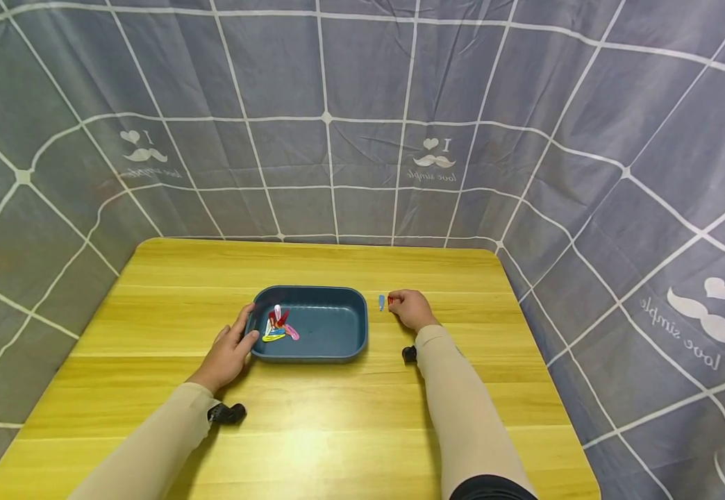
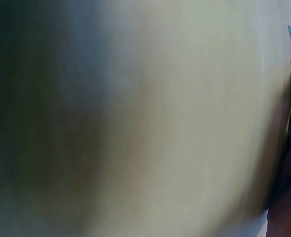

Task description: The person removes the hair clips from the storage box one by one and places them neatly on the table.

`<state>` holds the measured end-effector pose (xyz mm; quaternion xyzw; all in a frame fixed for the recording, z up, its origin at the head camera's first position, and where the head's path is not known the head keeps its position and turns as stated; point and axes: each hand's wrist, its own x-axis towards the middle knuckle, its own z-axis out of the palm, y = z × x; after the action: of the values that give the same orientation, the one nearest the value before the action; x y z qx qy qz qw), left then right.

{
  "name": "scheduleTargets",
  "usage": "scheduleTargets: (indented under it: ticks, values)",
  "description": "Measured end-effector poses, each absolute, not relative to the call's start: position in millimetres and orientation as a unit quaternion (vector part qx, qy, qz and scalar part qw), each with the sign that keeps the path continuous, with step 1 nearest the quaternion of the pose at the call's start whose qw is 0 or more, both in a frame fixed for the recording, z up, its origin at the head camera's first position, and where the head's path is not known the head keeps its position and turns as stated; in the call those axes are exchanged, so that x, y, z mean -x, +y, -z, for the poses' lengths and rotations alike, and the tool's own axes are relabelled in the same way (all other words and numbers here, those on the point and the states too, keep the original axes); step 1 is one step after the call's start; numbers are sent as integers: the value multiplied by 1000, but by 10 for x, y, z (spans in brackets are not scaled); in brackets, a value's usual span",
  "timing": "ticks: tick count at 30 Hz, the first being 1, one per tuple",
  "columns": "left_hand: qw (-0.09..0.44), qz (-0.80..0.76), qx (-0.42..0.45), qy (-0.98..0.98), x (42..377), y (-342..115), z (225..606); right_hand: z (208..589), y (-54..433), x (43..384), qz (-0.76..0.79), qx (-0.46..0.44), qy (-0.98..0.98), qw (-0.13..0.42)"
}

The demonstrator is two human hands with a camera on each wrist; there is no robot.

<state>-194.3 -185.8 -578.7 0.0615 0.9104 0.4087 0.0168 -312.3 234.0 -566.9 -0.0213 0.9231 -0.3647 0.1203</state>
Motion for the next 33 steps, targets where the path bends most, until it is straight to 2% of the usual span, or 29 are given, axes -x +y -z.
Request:
scheduleTargets:
  ticks: [12,20,33]
  values:
    - [16,-404,-65,912,1898,-1819,5718,5688,2522,3166,419,-3,899,126]
    - [8,-403,-62,913,1857,-1828,5702,5597,2509,3120,424,-2,896,133]
    - [13,-410,-57,910,1761,-1765,5723,5666,2578,3120,423,8,895,141]
